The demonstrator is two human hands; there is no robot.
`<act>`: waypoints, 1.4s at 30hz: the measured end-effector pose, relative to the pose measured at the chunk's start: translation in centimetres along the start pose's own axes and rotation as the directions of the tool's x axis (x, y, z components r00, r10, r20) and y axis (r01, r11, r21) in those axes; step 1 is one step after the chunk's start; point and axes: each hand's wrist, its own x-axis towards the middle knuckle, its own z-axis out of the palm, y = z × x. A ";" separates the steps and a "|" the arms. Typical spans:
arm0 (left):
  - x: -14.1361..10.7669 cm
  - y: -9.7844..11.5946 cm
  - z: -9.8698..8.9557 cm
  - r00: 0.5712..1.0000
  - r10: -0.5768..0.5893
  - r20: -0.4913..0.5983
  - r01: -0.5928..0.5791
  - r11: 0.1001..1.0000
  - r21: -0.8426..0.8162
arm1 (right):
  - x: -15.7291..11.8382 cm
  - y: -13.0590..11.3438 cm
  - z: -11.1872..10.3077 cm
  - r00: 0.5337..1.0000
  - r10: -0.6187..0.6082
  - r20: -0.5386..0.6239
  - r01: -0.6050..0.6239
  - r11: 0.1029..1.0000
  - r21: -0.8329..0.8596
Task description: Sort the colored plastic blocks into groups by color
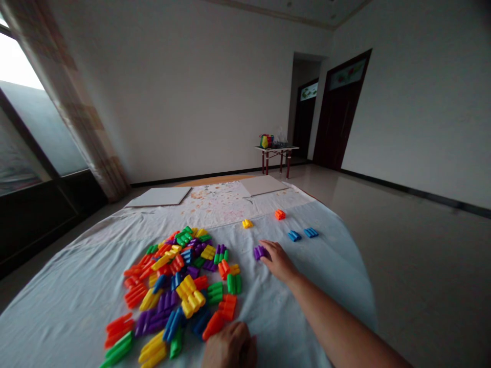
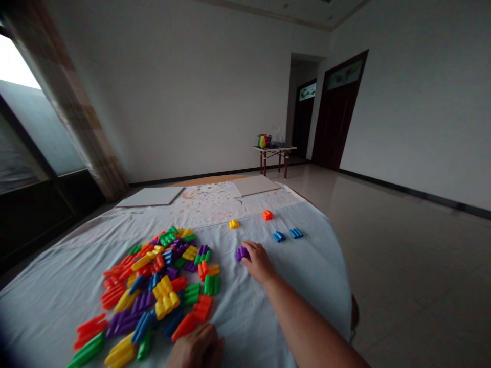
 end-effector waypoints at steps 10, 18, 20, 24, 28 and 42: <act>-0.1 1.1 -1.0 0.995 -0.057 0.077 0.061 0.997 -0.053 | -0.5 0.8 0.2 1.000 -0.020 0.010 0.020 0.999 0.042; -0.4 1.9 -1.3 0.995 -0.012 0.100 0.018 0.998 -0.055 | -0.7 -1.0 -0.4 0.977 -0.146 -0.158 0.151 0.988 0.023; -0.5 2.0 -1.2 0.994 0.025 0.105 -0.020 0.998 -0.054 | -0.8 -3.0 -0.6 0.976 -0.195 -0.098 0.199 0.979 0.035; -0.6 1.9 -1.0 0.991 0.086 0.099 -0.081 0.995 -0.052 | -0.6 -8.1 -0.6 0.942 -0.324 0.089 0.309 0.940 0.145; -0.7 1.9 -0.8 0.991 0.090 0.100 -0.088 0.996 -0.029 | 0.2 -13.0 0.4 0.884 -0.390 0.256 0.316 0.905 0.286; -0.6 1.8 -2.2 0.970 0.014 0.243 -0.019 1.000 0.018 | 0.9 -15.0 3.5 0.813 -0.406 0.418 0.335 0.913 0.233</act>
